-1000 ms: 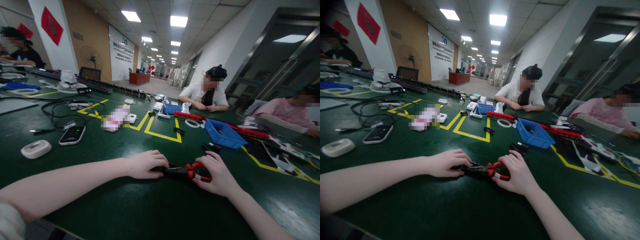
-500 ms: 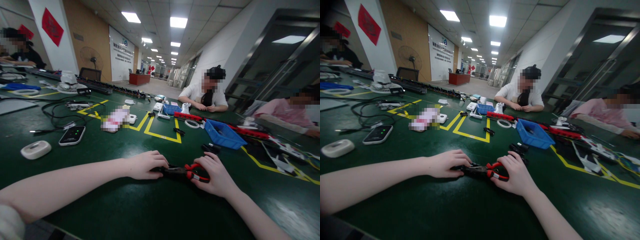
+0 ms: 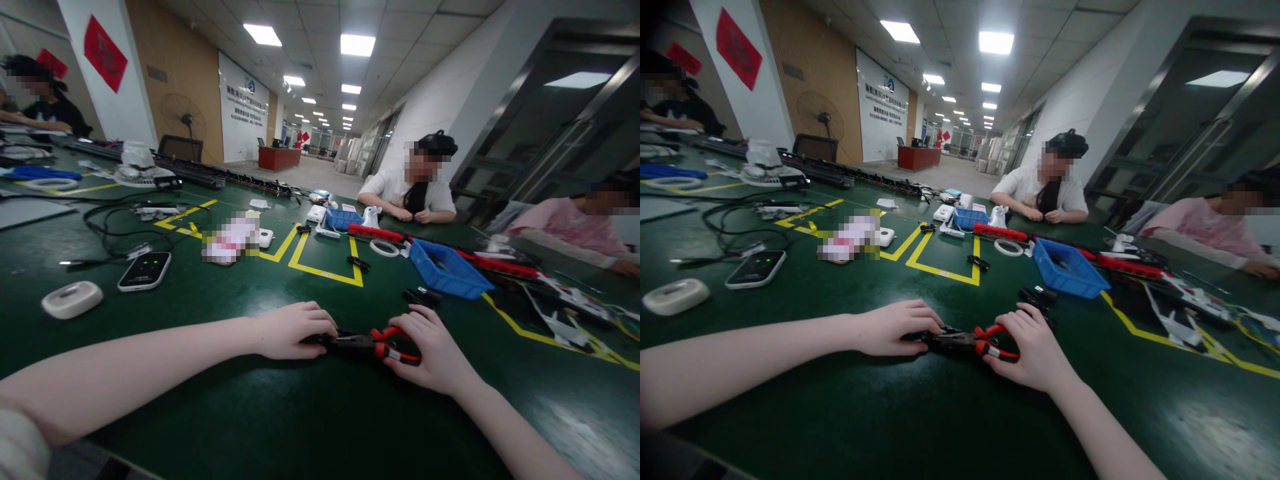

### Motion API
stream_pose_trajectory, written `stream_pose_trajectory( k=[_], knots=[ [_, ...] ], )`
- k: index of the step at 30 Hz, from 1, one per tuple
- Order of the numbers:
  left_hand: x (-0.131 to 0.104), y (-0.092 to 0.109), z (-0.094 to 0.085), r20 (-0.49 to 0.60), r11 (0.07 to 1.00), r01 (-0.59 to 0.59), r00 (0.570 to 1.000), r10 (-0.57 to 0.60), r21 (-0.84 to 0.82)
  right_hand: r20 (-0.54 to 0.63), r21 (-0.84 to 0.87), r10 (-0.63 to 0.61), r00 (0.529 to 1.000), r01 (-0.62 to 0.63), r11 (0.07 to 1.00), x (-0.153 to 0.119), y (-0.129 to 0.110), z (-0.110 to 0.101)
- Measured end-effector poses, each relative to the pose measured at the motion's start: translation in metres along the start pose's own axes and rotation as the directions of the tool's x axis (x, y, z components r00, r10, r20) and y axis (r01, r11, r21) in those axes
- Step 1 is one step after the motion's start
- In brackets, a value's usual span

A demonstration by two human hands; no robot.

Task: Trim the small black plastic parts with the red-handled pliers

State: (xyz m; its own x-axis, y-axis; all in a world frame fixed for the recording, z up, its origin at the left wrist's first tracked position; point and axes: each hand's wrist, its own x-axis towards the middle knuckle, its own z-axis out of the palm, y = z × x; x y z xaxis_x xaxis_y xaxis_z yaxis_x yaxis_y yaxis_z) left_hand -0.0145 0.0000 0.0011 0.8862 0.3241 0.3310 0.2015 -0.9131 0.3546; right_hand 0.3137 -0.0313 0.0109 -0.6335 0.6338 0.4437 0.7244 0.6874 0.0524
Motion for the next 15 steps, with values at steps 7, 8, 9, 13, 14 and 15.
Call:
stream_pose_trajectory(
  k=[7,8,9,13,14,15],
  knots=[
    [-0.0001,0.001,-0.0008,-0.009,1.0,0.0,1.0,0.0,0.001,0.009,0.005,0.015,1.0,-0.015,1.0,-0.0021,0.0023,0.0035],
    [-0.0001,0.0011,-0.001,-0.009,1.0,0.0,1.0,0.0,-0.002,0.009,0.006,0.016,1.0,-0.016,1.0,-0.0022,0.002,0.0038],
    [0.0,0.0011,-0.0011,-0.007,1.0,0.0,1.0,0.0,-0.004,0.007,0.006,0.018,1.0,-0.018,1.0,-0.0021,0.0014,0.0041],
    [0.0002,0.0013,-0.0014,-0.002,1.0,0.002,1.0,-0.002,-0.011,0.004,0.004,0.025,1.0,-0.025,1.0,-0.0011,-0.0011,0.004],
    [0.0002,0.0012,-0.0015,-0.003,1.0,0.002,1.0,-0.002,-0.015,0.008,0.002,0.028,1.0,-0.028,1.0,-0.0008,-0.0015,0.004],
    [0.0003,0.0011,-0.0015,-0.005,1.0,0.001,1.0,-0.001,-0.018,0.011,0.001,0.031,0.999,-0.031,1.0,-0.0006,-0.0016,0.0039]
  ],
)
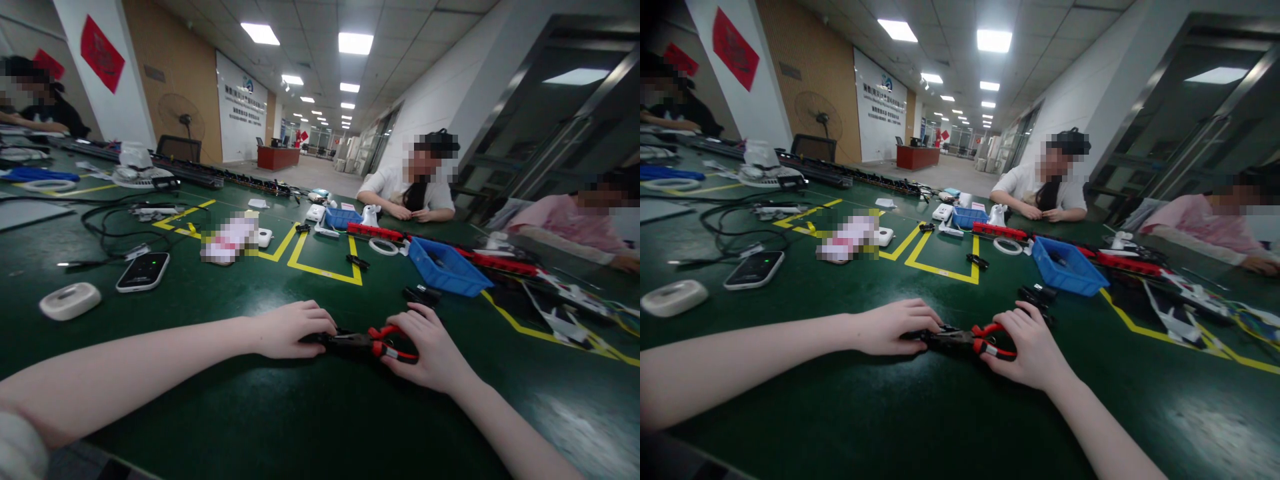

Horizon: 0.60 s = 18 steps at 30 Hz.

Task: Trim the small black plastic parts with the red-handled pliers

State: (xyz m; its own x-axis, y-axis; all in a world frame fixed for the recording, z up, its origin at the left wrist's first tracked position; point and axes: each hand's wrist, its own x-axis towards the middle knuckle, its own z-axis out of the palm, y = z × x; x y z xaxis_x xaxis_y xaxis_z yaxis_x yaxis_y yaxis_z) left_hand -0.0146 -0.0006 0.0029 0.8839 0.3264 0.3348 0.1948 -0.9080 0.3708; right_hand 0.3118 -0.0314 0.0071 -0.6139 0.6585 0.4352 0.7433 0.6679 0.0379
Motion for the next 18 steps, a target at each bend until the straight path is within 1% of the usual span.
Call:
stream_pose_trajectory(
  k=[5,10,18],
  knots=[
    [0.0,-0.001,0.0,0.013,1.0,0.003,1.0,-0.003,0.001,-0.013,-0.01,-0.007,1.0,0.007,1.0,0.001,0.0,-0.003],
    [0.0,-0.001,0.001,0.011,1.0,-0.003,1.0,0.003,0.007,-0.002,-0.043,-0.029,1.0,0.028,0.999,0.003,-0.002,-0.01],
    [0.0,0.0,0.0,0.002,1.0,0.001,1.0,-0.001,0.002,-0.061,-0.074,-0.046,0.997,0.041,0.996,0.002,-0.002,-0.007]
  ],
)
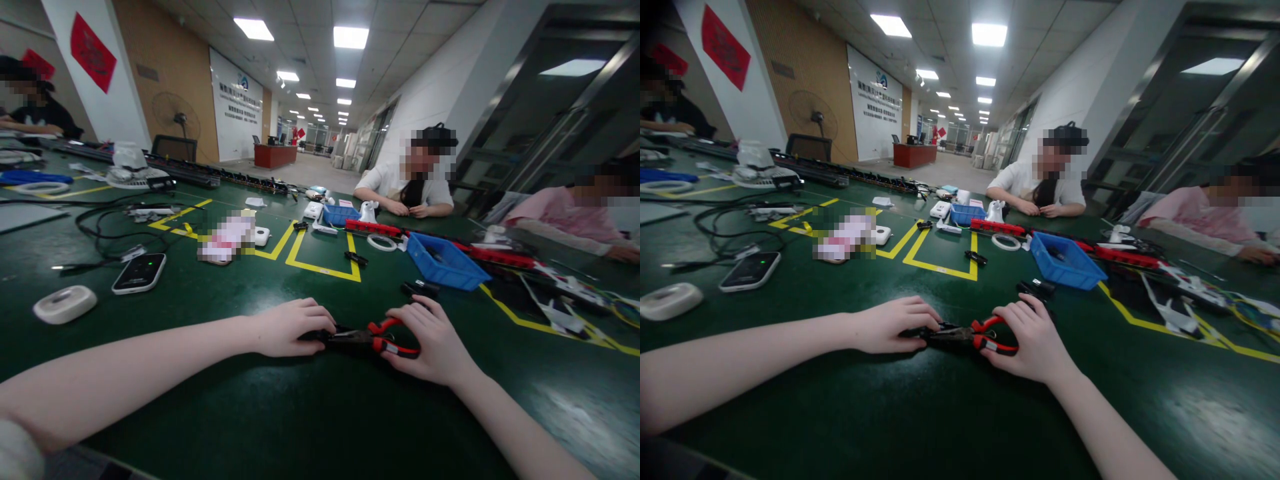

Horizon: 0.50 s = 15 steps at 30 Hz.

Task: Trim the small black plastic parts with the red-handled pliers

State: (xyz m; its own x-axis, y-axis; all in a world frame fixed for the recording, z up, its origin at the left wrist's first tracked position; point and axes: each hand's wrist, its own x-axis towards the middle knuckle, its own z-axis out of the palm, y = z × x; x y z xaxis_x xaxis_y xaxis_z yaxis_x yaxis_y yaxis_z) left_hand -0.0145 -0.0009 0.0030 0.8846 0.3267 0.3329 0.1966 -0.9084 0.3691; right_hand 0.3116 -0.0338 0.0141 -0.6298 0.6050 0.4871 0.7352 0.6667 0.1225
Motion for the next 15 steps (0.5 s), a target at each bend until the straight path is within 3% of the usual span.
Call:
stream_pose_trajectory(
  k=[7,15],
  knots=[
    [-0.0002,0.0007,-0.001,0.007,1.0,0.003,1.0,-0.003,0.001,-0.061,-0.05,-0.052,0.997,0.049,0.998,-0.0005,0.0,-0.0005],
    [-0.0005,-0.0009,-0.0002,0.012,1.0,0.001,1.0,-0.001,0.008,-0.059,-0.013,-0.031,0.998,0.03,0.999,-0.0009,-0.0008,0.0007]
  ],
)
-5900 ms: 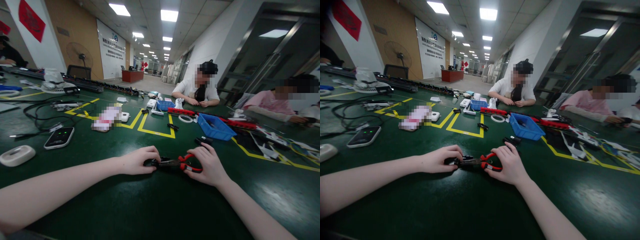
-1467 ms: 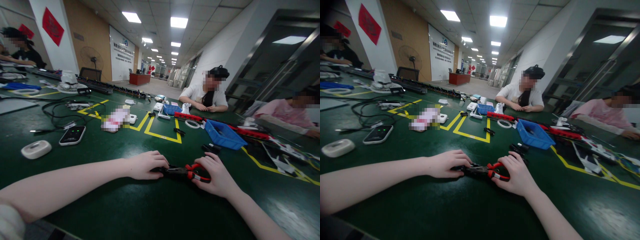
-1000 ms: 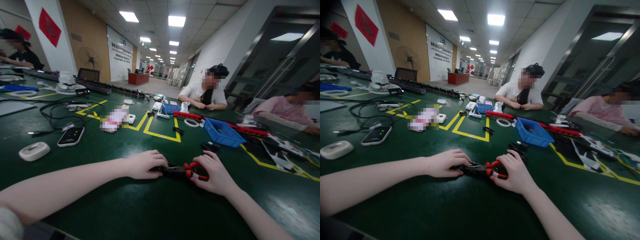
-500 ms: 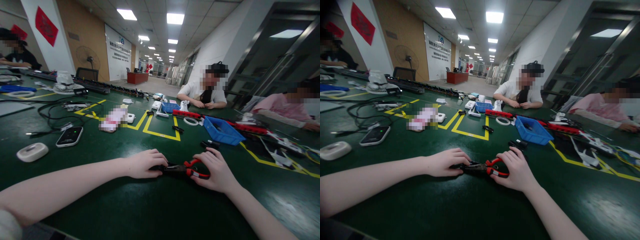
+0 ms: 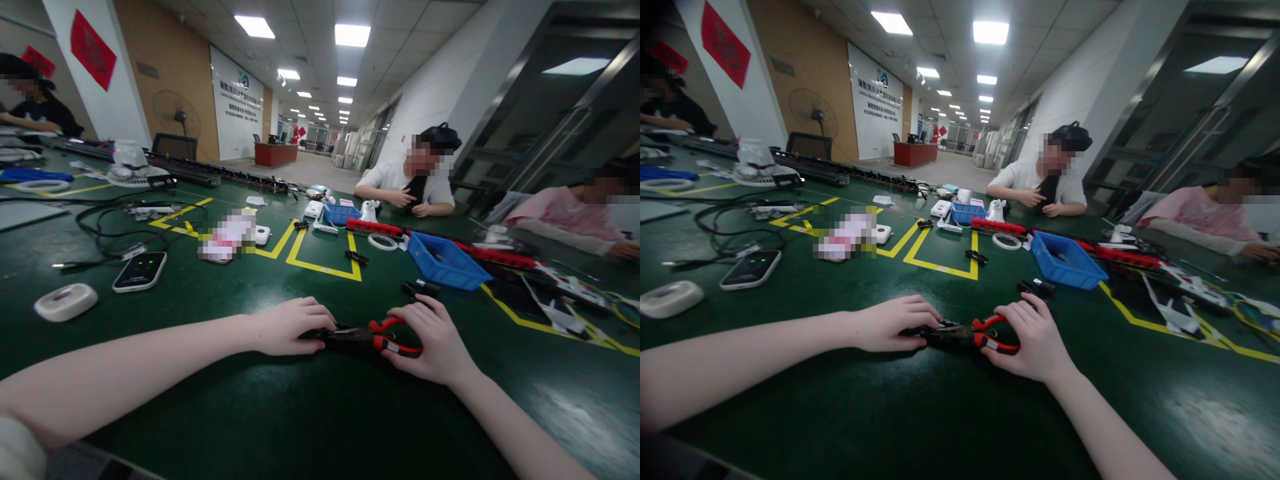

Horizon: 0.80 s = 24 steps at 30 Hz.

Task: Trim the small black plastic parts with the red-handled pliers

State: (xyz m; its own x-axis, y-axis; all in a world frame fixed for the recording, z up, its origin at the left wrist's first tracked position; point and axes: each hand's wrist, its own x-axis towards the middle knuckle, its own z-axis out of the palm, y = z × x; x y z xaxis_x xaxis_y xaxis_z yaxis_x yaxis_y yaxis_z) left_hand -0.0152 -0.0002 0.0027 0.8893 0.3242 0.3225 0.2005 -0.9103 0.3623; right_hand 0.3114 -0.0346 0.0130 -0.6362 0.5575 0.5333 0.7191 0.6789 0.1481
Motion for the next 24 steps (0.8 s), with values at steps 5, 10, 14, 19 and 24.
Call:
stream_pose_trajectory(
  k=[5,10,14,19,24],
  knots=[
    [0.0,-0.0005,0.0001,0.001,1.0,-0.001,1.0,0.001,0.003,0.021,0.028,0.045,0.999,-0.046,0.999,0.0004,-0.0011,0.0003],
    [0.0,-0.0017,0.0012,0.003,1.0,-0.007,1.0,0.007,0.009,0.006,0.018,0.013,1.0,-0.013,1.0,0.0024,-0.0039,-0.0002],
    [-0.0001,-0.0019,0.0014,-0.006,1.0,-0.011,1.0,0.011,0.004,0.009,0.003,-0.006,1.0,0.006,1.0,0.0041,-0.0054,-0.0015],
    [-0.0001,-0.0014,0.001,-0.008,1.0,-0.004,1.0,0.004,-0.001,0.038,-0.009,-0.016,0.999,0.017,1.0,0.0033,-0.0019,-0.0023],
    [0.0,-0.0008,0.0007,0.006,1.0,0.004,1.0,-0.004,0.01,0.041,-0.01,-0.009,0.999,0.01,1.0,0.0014,0.0011,-0.0027]
  ],
)
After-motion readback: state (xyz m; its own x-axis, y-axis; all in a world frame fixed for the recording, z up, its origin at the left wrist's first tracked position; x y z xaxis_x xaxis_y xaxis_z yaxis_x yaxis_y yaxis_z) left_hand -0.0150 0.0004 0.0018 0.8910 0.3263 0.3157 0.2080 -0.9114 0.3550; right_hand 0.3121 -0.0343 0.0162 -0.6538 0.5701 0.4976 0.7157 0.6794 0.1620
